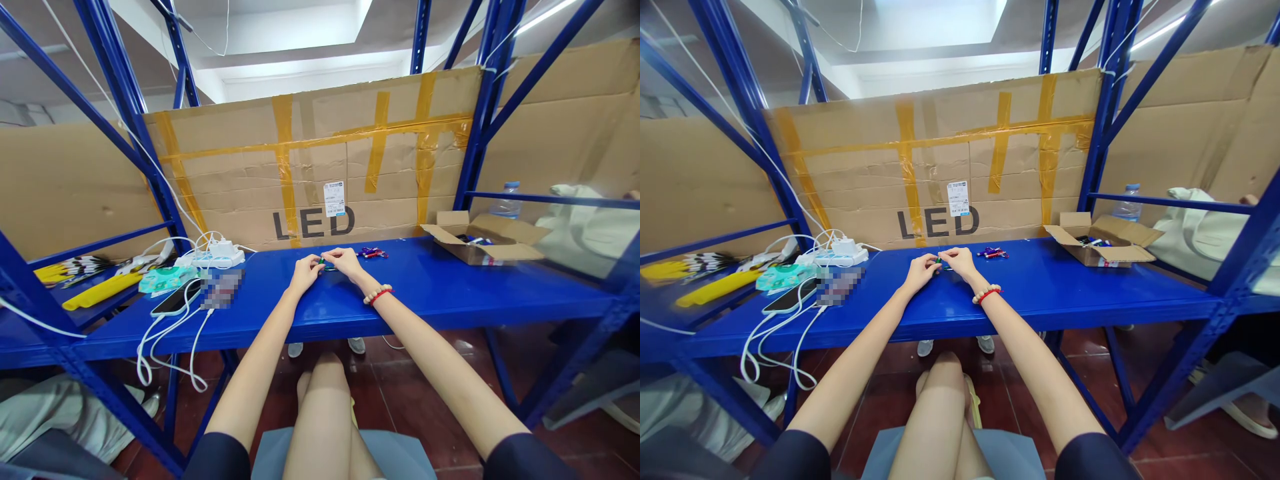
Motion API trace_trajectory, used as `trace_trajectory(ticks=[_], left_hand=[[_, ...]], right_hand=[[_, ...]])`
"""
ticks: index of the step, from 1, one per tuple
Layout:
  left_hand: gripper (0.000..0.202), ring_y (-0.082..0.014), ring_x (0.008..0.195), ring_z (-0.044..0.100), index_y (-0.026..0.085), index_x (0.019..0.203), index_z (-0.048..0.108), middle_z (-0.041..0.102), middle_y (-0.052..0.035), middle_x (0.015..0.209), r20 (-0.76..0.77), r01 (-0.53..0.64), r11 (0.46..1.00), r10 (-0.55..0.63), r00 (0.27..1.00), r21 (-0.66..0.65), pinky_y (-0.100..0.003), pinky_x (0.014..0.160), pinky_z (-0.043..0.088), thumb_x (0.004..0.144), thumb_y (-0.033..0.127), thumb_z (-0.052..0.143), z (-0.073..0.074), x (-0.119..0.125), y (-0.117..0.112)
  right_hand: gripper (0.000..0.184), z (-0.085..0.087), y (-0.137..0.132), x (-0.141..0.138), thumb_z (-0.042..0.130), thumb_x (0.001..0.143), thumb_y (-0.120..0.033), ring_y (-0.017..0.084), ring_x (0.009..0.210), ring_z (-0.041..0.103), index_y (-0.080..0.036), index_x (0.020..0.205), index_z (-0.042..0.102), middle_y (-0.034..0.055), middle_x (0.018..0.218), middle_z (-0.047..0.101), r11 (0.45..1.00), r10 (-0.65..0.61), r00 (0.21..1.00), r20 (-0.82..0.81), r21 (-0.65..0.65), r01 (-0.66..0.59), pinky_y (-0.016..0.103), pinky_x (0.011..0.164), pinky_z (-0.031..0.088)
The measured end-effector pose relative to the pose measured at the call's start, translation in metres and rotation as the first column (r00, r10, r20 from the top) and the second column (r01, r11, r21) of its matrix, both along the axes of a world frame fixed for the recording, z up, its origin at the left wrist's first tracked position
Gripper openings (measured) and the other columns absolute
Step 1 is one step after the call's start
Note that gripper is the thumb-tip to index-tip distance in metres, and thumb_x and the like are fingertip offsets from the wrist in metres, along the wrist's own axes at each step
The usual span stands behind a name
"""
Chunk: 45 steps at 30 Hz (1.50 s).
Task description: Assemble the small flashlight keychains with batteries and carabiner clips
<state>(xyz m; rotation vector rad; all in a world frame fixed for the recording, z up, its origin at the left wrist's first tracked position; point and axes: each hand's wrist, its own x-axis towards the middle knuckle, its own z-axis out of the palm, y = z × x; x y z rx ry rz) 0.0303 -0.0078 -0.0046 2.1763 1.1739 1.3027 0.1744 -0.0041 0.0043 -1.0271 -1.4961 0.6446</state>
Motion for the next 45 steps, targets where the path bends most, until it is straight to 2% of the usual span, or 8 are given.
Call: trace_trajectory(ticks=[7,10,13,18,22,27,39,45], left_hand=[[0.010,-0.0152,0.074,0.066,0.018,0.080,0.056,0.069,0.0002,0.070,0.081,-0.049,0.997,0.044,0.996,0.062,-0.028,0.078,0.050,0.072,0.014,0.060,0.006,-0.001,-0.003],[0.015,-0.0154,0.083,0.066,0.018,0.076,0.053,0.069,-0.0001,0.077,0.175,-0.024,0.997,0.011,0.984,0.072,-0.027,0.078,0.050,0.068,0.011,0.063,0.006,-0.001,-0.003],[0.015,-0.0148,0.081,0.065,0.017,0.071,0.052,0.069,-0.0012,0.079,0.200,-0.012,0.997,-0.005,0.980,0.081,-0.027,0.077,0.050,0.066,0.012,0.064,0.005,-0.002,-0.002],[0.009,-0.0151,0.082,0.062,0.018,0.072,0.059,0.068,-0.0007,0.081,-0.052,-0.074,0.988,0.081,0.995,0.136,-0.029,0.081,0.046,0.070,0.009,0.059,0.003,-0.007,0.000],[0.019,-0.0185,0.086,0.058,0.020,0.073,0.064,0.069,-0.0016,0.084,-0.318,-0.076,0.970,0.149,0.936,0.231,-0.035,0.086,0.040,0.068,0.003,0.059,0.002,-0.009,0.000],[0.020,-0.0194,0.088,0.055,0.021,0.074,0.066,0.067,-0.0025,0.088,-0.471,-0.059,0.969,0.169,0.866,0.239,-0.036,0.085,0.035,0.070,0.003,0.058,0.003,-0.009,-0.001],[0.028,-0.0212,0.093,0.048,0.023,0.080,0.069,0.062,-0.0044,0.092,-0.505,-0.116,0.961,0.232,0.831,0.251,-0.037,0.085,0.030,0.076,0.002,0.051,0.002,-0.009,-0.006],[0.022,-0.0201,0.093,0.051,0.023,0.084,0.066,0.064,-0.0027,0.093,-0.469,-0.187,0.955,0.278,0.838,0.232,-0.035,0.083,0.031,0.077,0.006,0.054,0.005,-0.010,-0.007]], right_hand=[[0.020,0.000,0.002,0.008,0.061,0.075,-0.030,0.018,0.079,0.064,-0.015,0.082,0.071,0.0070,0.085,0.071,0.985,-0.165,0.979,0.116,-0.028,0.170,0.026,0.069,0.050],[0.016,-0.001,0.001,0.016,0.060,0.077,-0.031,0.019,0.084,0.064,-0.020,0.080,0.072,0.0042,0.087,0.071,0.934,-0.343,0.892,0.293,0.005,0.358,0.027,0.071,0.048],[0.014,-0.002,0.000,0.023,0.061,0.077,-0.029,0.020,0.086,0.064,-0.022,0.083,0.072,0.0045,0.088,0.071,0.902,-0.381,0.817,0.432,-0.020,0.431,0.027,0.069,0.047],[0.010,-0.005,0.000,0.026,0.065,0.073,-0.020,0.019,0.081,0.065,-0.020,0.079,0.073,0.0074,0.084,0.071,0.907,-0.311,0.749,0.585,-0.053,0.418,0.025,0.065,0.046],[0.011,-0.005,0.000,0.025,0.064,0.073,-0.020,0.018,0.081,0.065,-0.021,0.080,0.073,0.0060,0.085,0.071,0.907,-0.309,0.739,0.599,-0.048,0.418,0.023,0.063,0.046],[0.012,-0.002,-0.004,0.023,0.063,0.074,-0.020,0.019,0.084,0.064,-0.022,0.081,0.073,0.0060,0.086,0.071,0.906,-0.303,0.723,0.621,-0.047,0.420,0.024,0.063,0.046],[0.014,0.000,-0.006,0.019,0.061,0.075,-0.020,0.018,0.086,0.063,-0.022,0.084,0.072,0.0038,0.090,0.070,0.927,-0.289,0.718,0.633,-0.001,0.374,0.024,0.066,0.045],[0.021,0.005,-0.012,0.014,0.060,0.077,-0.039,0.015,0.080,0.062,-0.023,0.083,0.073,0.0013,0.087,0.071,0.981,-0.189,0.758,0.624,0.088,0.172,0.021,0.062,0.043]])
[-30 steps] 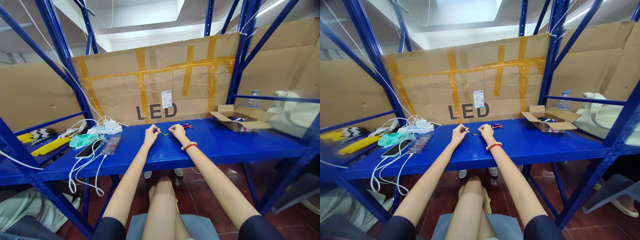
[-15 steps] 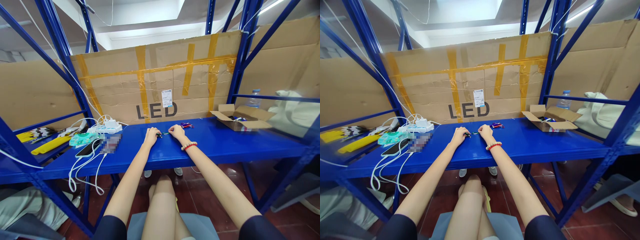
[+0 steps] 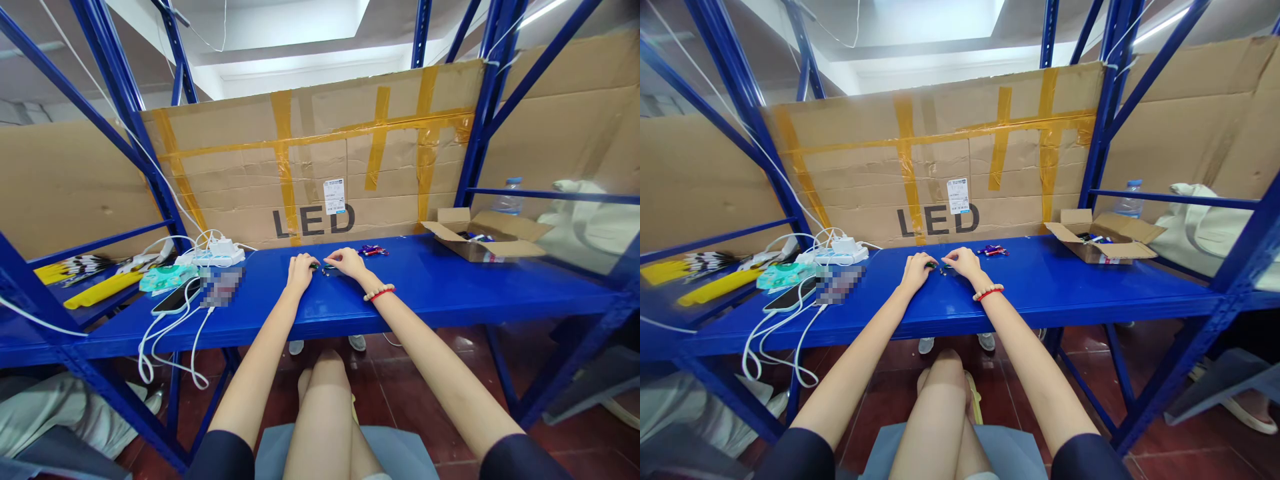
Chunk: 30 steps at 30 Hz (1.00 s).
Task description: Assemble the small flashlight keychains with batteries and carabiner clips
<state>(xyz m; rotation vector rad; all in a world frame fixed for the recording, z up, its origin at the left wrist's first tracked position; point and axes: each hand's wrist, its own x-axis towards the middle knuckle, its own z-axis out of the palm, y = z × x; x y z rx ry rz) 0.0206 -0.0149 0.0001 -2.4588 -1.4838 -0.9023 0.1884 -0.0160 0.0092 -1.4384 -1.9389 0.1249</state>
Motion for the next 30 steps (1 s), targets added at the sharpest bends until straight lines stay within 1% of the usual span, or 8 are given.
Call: trace_trajectory(ticks=[4,7,10,14,19,23,28,30], left_hand=[[0.018,-0.0195,0.091,0.053,0.020,0.083,0.062,0.065,-0.0018,0.090,0.043,-0.007,1.000,0.006,0.999,0.018,-0.033,0.082,0.033,0.075,0.006,0.055,0.001,0.000,-0.001],[0.015,-0.0191,0.089,0.055,0.019,0.081,0.060,0.066,-0.0015,0.088,0.092,0.000,0.999,-0.003,0.996,0.036,-0.033,0.082,0.035,0.074,0.006,0.057,0.001,0.000,-0.001],[0.013,-0.0185,0.088,0.056,0.019,0.078,0.059,0.065,-0.0009,0.084,0.151,0.015,0.999,-0.022,0.988,0.043,-0.032,0.082,0.037,0.073,0.007,0.059,0.000,0.000,0.001],[0.015,-0.0150,0.080,0.058,0.019,0.077,0.057,0.063,0.0001,0.083,0.259,0.065,0.997,-0.074,0.963,0.042,-0.029,0.079,0.041,0.070,0.006,0.063,-0.001,-0.002,0.005],[0.017,-0.0121,0.074,0.059,0.019,0.076,0.055,0.062,0.0023,0.079,0.368,0.114,0.993,-0.120,0.922,0.037,-0.025,0.075,0.044,0.068,0.008,0.065,-0.003,-0.002,0.009],[0.018,-0.0128,0.076,0.061,0.021,0.079,0.055,0.064,0.0028,0.078,0.398,0.115,0.993,-0.111,0.911,0.012,-0.024,0.076,0.045,0.069,0.011,0.066,-0.004,-0.001,0.009],[0.015,-0.0153,0.081,0.062,0.022,0.083,0.057,0.066,0.0011,0.083,0.377,0.075,0.997,-0.074,0.923,0.011,-0.026,0.077,0.046,0.072,0.014,0.064,-0.004,-0.001,0.007],[0.014,-0.0159,0.082,0.062,0.023,0.084,0.058,0.067,0.0006,0.084,0.363,0.070,0.997,-0.073,0.929,0.023,-0.026,0.077,0.046,0.074,0.014,0.062,-0.003,-0.001,0.006]], right_hand=[[0.027,-0.002,0.001,-0.001,0.059,0.076,-0.046,0.014,0.076,0.062,-0.023,0.083,0.073,0.0004,0.078,0.071,0.980,0.179,0.983,0.046,-0.090,-0.175,0.019,0.059,0.041],[0.028,-0.006,0.006,-0.001,0.064,0.072,-0.046,0.014,0.076,0.062,-0.023,0.084,0.073,0.0006,0.079,0.071,0.971,0.226,0.972,0.068,-0.101,-0.218,0.019,0.060,0.042],[0.023,-0.009,0.011,-0.001,0.068,0.069,-0.039,0.014,0.075,0.062,-0.021,0.083,0.073,0.0014,0.081,0.071,0.971,0.227,0.969,0.096,-0.097,-0.218,0.019,0.060,0.042],[0.018,-0.011,0.014,-0.001,0.068,0.070,-0.032,0.013,0.071,0.062,-0.019,0.082,0.073,0.0023,0.077,0.071,0.973,0.220,0.972,0.085,-0.089,-0.212,0.019,0.060,0.043],[0.019,-0.013,0.018,-0.001,0.067,0.071,-0.027,0.013,0.070,0.064,-0.016,0.086,0.072,0.0037,0.076,0.071,0.975,0.208,0.976,-0.062,-0.065,-0.212,0.019,0.063,0.046],[0.020,-0.012,0.019,0.001,0.065,0.074,-0.031,0.014,0.074,0.064,-0.017,0.085,0.072,0.0037,0.080,0.071,0.988,0.151,0.976,-0.160,-0.003,-0.153,0.019,0.064,0.047],[0.013,-0.006,0.009,0.001,0.063,0.075,-0.029,0.012,0.070,0.064,-0.020,0.077,0.072,0.0009,0.072,0.071,0.984,0.140,0.990,-0.030,-0.106,-0.142,0.018,0.058,0.043],[0.014,-0.004,0.004,0.000,0.062,0.076,-0.031,0.012,0.071,0.064,-0.021,0.078,0.072,0.0003,0.073,0.071,0.989,0.112,0.994,0.010,-0.104,-0.110,0.018,0.057,0.041]])
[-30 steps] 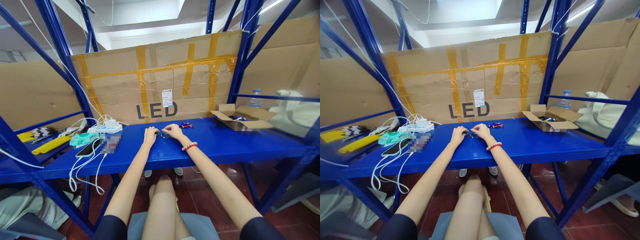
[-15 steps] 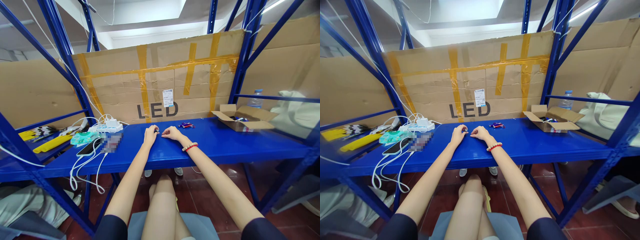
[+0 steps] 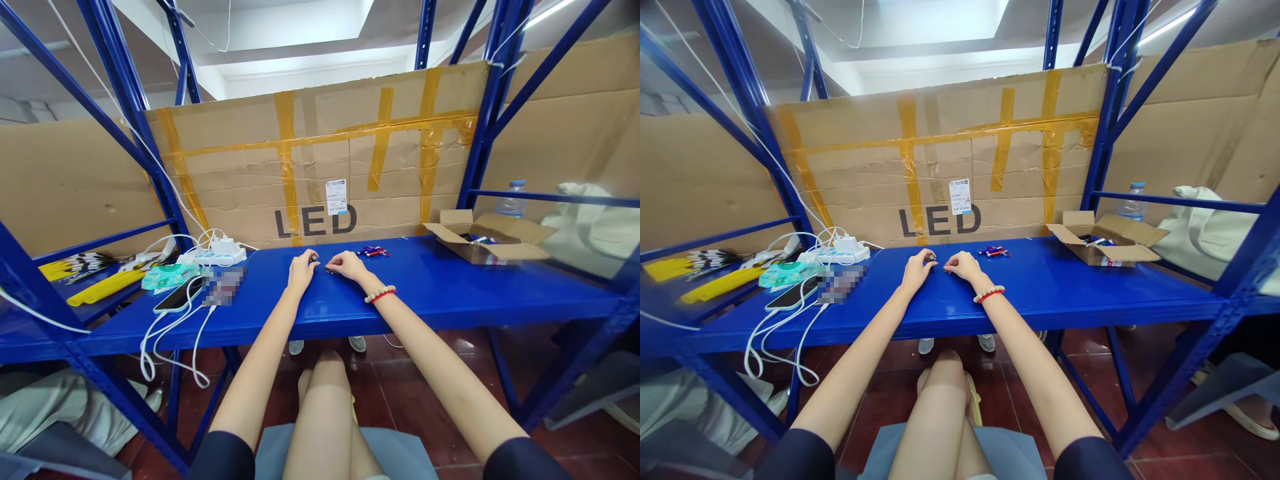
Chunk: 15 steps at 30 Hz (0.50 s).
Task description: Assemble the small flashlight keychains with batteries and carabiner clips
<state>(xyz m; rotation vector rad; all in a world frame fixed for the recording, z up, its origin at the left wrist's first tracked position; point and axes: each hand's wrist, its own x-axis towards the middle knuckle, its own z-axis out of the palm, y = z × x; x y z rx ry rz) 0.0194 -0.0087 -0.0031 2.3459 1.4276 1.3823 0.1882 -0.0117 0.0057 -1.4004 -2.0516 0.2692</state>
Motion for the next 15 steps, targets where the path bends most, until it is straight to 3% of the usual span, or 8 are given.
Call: trace_trajectory(ticks=[4,7,10,15], left_hand=[[0.016,-0.0160,0.085,0.063,0.023,0.087,0.058,0.067,-0.0004,0.087,0.031,0.009,0.999,-0.010,0.999,0.039,-0.026,0.080,0.046,0.077,0.010,0.055,0.0014,0.0002,-0.0006],[0.019,-0.0155,0.089,0.063,0.022,0.089,0.058,0.067,-0.0012,0.090,0.127,-0.004,0.998,-0.004,0.992,0.059,-0.026,0.083,0.046,0.078,0.007,0.052,0.0019,0.0005,0.0001],[0.016,-0.0148,0.089,0.063,0.021,0.085,0.058,0.068,-0.0012,0.091,0.207,-0.010,0.997,-0.005,0.978,0.072,-0.026,0.084,0.046,0.078,0.008,0.053,0.0018,0.0004,0.0013],[0.015,-0.0160,0.089,0.062,0.021,0.080,0.063,0.069,0.0007,0.088,0.098,0.031,0.998,-0.037,0.995,0.056,-0.029,0.088,0.045,0.075,0.008,0.057,0.0022,0.0007,0.0007]], right_hand=[[0.025,0.0050,-0.0061,0.0000,0.065,0.071,-0.045,0.014,0.074,0.063,-0.022,0.077,0.072,0.0011,0.077,0.071,0.991,-0.120,0.993,0.014,0.056,0.119,0.020,0.055,0.039],[0.029,0.0067,-0.0079,0.0014,0.072,0.061,-0.047,0.015,0.072,0.063,-0.022,0.074,0.072,0.0016,0.076,0.071,0.988,-0.154,0.985,0.075,-0.020,0.155,0.020,0.053,0.038],[0.025,0.0073,-0.0084,0.0024,0.071,0.063,-0.045,0.014,0.071,0.063,-0.022,0.072,0.072,0.0017,0.076,0.071,0.985,-0.155,0.979,0.129,-0.055,0.163,0.020,0.052,0.037],[0.027,0.0098,-0.0103,0.0010,0.070,0.066,-0.047,0.017,0.079,0.063,-0.023,0.077,0.072,0.0031,0.084,0.071,0.970,-0.196,0.963,0.186,-0.107,0.218,0.021,0.058,0.039]])
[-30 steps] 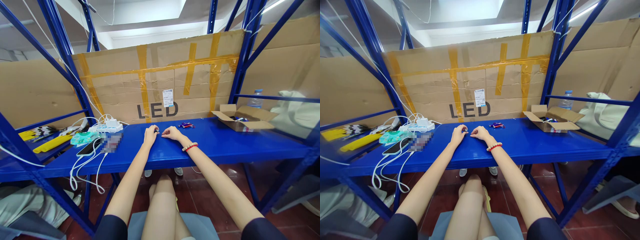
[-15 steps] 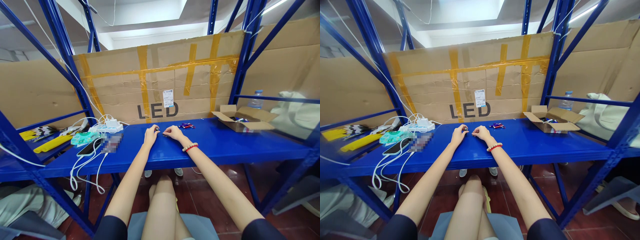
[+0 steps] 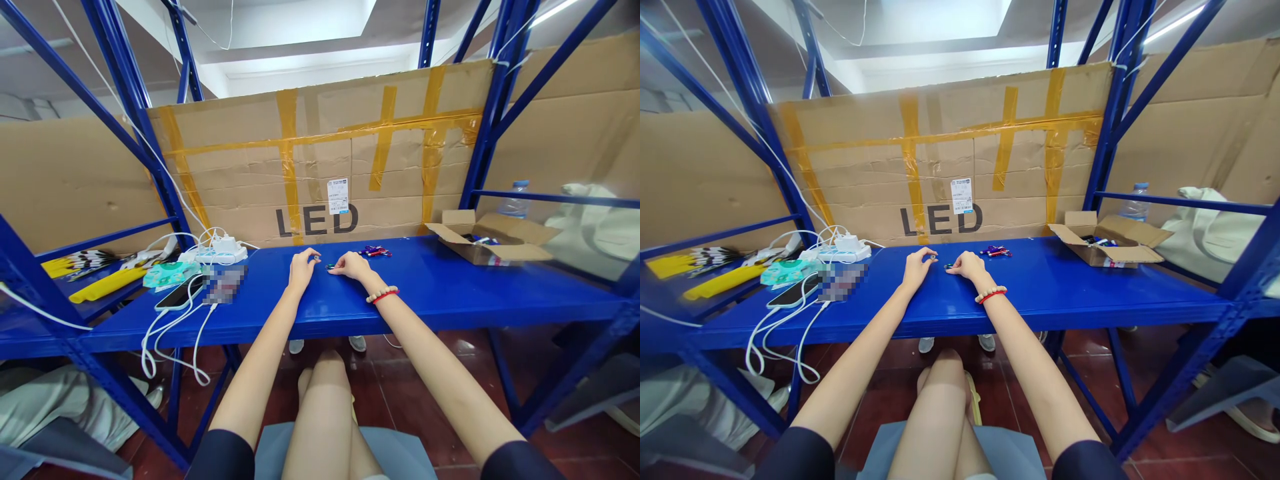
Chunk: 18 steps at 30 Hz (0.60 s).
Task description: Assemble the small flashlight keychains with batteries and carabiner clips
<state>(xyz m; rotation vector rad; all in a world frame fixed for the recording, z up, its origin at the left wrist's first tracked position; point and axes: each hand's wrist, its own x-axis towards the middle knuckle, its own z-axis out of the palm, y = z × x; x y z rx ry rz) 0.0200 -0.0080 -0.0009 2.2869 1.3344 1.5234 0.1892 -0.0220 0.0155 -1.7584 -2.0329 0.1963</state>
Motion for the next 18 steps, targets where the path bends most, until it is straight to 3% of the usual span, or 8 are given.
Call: trace_trajectory(ticks=[5,12,15,18], left_hand=[[0.017,-0.0168,0.089,0.062,0.022,0.081,0.065,0.069,0.0014,0.090,-0.088,0.030,1.000,-0.029,0.996,0.010,-0.031,0.091,0.043,0.075,0.009,0.057,0.0030,0.0013,-0.0027],[0.017,-0.0162,0.093,0.062,0.022,0.085,0.064,0.069,0.0013,0.093,-0.048,0.037,0.999,-0.037,0.998,0.019,-0.029,0.090,0.044,0.078,0.009,0.055,0.0048,0.0018,-0.0037],[0.019,-0.0155,0.092,0.062,0.022,0.087,0.063,0.069,0.0004,0.094,-0.016,0.064,0.998,-0.063,0.998,0.011,-0.029,0.090,0.045,0.076,0.009,0.056,0.0036,0.0020,-0.0022],[0.020,-0.0152,0.087,0.064,0.020,0.088,0.064,0.069,-0.0009,0.089,0.049,0.083,0.996,-0.082,0.995,-0.023,-0.028,0.086,0.048,0.072,0.008,0.061,0.0015,0.0030,-0.0002]], right_hand=[[0.033,0.0025,-0.0023,-0.0020,0.061,0.072,-0.055,0.019,0.082,0.064,-0.025,0.079,0.072,0.0050,0.084,0.070,0.998,-0.001,0.998,0.069,-0.065,0.005,0.024,0.065,0.041],[0.032,-0.0006,0.0006,-0.0007,0.063,0.070,-0.055,0.019,0.081,0.064,-0.025,0.077,0.072,0.0044,0.082,0.071,0.999,0.019,0.999,0.047,-0.050,-0.017,0.024,0.064,0.042],[0.022,-0.0022,0.0030,0.0000,0.068,0.069,-0.045,0.017,0.077,0.064,-0.024,0.074,0.072,0.0027,0.078,0.071,0.997,0.061,0.998,-0.022,0.058,-0.060,0.022,0.061,0.042],[0.021,-0.0036,0.0070,-0.0019,0.063,0.075,-0.039,0.015,0.069,0.064,-0.021,0.080,0.072,0.0025,0.077,0.071,0.955,0.181,0.957,-0.225,0.271,-0.116,0.021,0.061,0.044]])
